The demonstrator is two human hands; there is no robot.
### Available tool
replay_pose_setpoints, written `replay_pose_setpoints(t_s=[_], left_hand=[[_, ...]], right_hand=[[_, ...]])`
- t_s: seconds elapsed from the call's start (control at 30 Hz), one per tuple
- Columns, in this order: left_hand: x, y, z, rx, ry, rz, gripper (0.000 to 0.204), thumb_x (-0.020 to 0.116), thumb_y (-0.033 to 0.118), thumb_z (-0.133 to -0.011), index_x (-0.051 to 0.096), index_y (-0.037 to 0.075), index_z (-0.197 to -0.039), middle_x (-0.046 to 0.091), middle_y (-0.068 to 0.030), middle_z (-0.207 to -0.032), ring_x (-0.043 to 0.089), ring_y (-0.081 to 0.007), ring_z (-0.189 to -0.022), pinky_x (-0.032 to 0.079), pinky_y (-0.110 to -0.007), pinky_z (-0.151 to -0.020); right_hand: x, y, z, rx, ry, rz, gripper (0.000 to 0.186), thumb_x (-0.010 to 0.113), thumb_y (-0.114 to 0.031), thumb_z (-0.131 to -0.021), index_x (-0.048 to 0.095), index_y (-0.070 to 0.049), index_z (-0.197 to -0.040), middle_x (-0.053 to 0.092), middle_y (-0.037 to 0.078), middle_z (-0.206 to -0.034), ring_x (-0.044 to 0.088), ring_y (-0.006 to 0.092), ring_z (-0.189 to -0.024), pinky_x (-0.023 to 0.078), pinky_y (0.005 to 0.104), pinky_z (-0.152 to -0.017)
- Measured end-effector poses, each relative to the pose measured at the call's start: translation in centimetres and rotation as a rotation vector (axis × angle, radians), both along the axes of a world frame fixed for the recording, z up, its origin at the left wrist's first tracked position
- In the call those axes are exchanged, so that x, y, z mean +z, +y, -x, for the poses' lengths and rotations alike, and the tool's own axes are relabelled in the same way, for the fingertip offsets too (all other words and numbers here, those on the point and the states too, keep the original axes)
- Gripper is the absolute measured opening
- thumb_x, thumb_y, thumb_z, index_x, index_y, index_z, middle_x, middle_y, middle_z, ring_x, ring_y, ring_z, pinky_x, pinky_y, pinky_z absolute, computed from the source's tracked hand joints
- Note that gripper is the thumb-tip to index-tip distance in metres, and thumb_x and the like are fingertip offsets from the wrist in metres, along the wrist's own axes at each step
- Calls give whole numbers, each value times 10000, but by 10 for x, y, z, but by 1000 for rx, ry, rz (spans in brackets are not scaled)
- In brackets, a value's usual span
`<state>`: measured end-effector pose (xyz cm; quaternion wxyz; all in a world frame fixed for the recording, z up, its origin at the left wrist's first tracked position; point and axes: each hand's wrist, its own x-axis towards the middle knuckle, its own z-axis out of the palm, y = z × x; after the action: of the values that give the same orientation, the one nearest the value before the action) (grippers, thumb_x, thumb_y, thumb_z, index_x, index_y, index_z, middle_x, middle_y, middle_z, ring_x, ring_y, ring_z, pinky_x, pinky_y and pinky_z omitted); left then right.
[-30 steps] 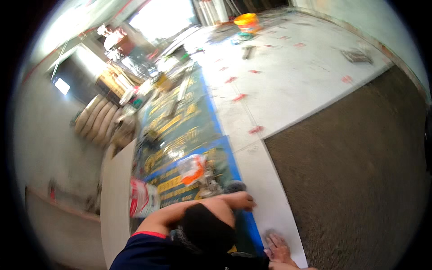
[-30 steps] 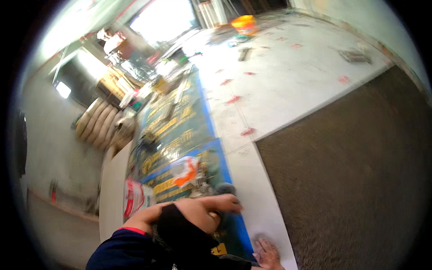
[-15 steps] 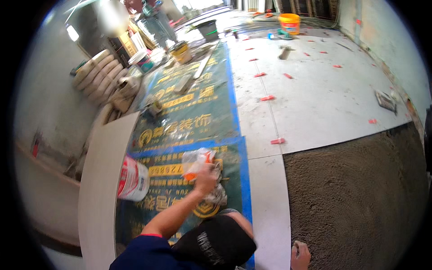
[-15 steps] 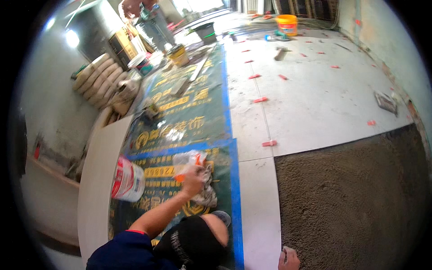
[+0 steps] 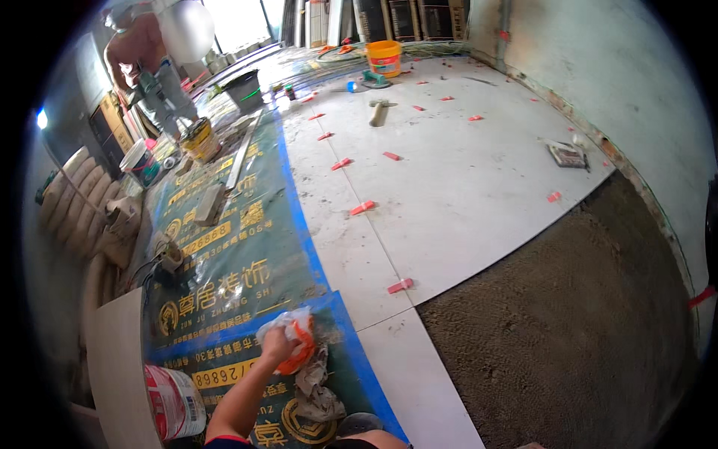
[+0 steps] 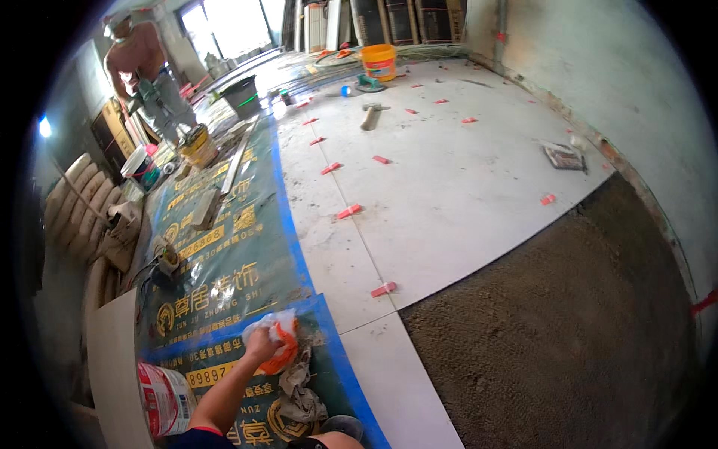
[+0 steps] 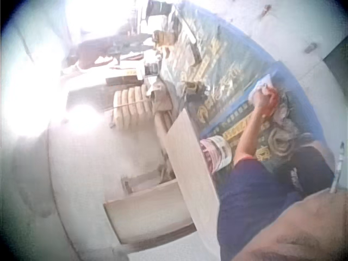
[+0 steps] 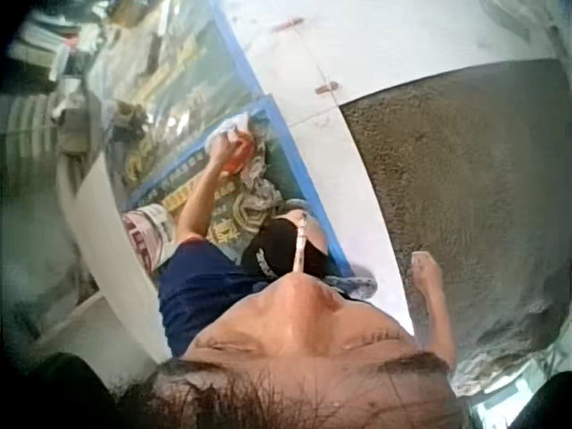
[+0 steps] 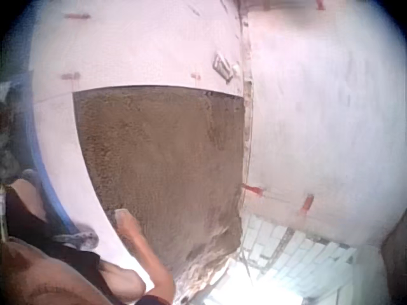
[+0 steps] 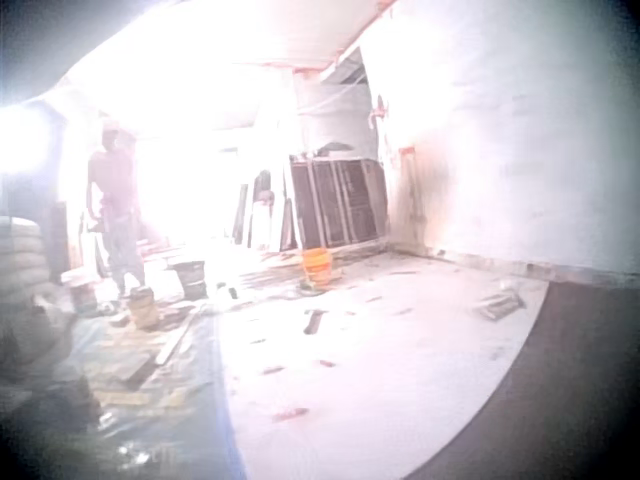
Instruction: The person smooths the bedding material using a notched trowel before placing a tile into position and inserting plastic leveling spacers along the edges.
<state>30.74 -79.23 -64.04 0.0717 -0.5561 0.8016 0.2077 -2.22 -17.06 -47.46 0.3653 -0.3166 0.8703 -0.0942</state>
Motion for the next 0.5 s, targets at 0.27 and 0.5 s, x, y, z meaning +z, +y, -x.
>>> replay_pose_setpoints(t_s=[0.27, 0.5], left_hand=[[16, 24, 24, 32, 245, 94, 322, 747, 214, -865, 728, 33, -1131, 702, -249, -1141, 651, -436, -1082, 515, -475, -946], [33, 50, 52, -138, 345, 99, 261, 671, 109, -904, 730, 33, -1147, 690, -267, -1154, 640, -428, -1117, 505, -458, -983]], right_hand=[[-20, -60, 7, 161, 4, 100, 274, 571, -271, -1004, 690, -54, -1121, 679, 182, -1148, 658, 390, -1067, 534, 456, -915], [-34, -77, 2, 249, 7, 106, 292, 577, -277, -998, 696, -64, -1157, 670, 181, -1184, 656, 385, -1077, 531, 475, -927]])
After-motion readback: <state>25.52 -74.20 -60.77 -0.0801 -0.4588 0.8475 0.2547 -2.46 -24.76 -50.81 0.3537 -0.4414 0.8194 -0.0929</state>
